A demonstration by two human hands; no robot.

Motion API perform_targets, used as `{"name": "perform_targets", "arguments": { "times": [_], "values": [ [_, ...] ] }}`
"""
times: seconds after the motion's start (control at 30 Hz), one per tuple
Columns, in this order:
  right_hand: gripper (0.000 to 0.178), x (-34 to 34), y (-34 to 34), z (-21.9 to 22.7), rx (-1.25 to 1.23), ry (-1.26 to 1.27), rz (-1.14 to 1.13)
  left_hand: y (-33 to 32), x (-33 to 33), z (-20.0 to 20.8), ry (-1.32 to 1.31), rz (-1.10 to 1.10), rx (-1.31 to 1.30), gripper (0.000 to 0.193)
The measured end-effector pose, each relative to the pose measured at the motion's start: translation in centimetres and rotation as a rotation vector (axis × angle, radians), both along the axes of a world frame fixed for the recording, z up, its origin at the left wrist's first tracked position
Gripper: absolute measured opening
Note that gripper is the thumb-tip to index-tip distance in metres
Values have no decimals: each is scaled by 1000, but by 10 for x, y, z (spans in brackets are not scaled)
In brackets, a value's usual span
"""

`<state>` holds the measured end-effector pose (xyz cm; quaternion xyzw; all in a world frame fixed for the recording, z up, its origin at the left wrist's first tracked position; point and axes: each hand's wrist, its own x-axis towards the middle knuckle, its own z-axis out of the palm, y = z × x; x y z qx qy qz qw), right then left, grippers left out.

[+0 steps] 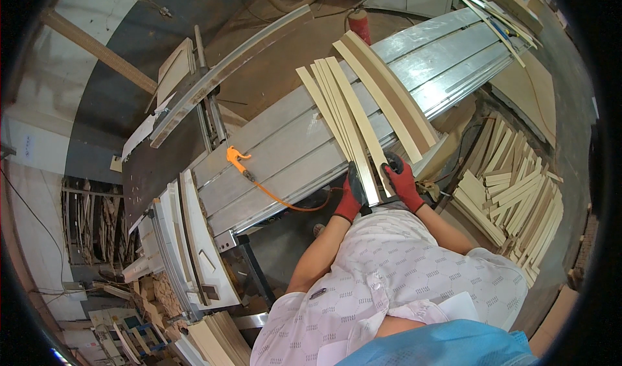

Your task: Using a table saw to cut wooden planks in a furniture factory.

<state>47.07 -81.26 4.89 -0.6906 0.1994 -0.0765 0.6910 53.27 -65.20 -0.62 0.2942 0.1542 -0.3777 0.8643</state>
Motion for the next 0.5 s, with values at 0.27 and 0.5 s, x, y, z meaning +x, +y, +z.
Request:
{"name": "perform_targets", "arguments": {
  "times": [0.27,0.5],
  "values": [
    [43,-2,-4,-9,-10,57,13,-10,0,15,-8,34,37,57],
    [46,21,-1,-67,-309,-143,135,0,0,25,-250,41,472,32]
  ]
}}
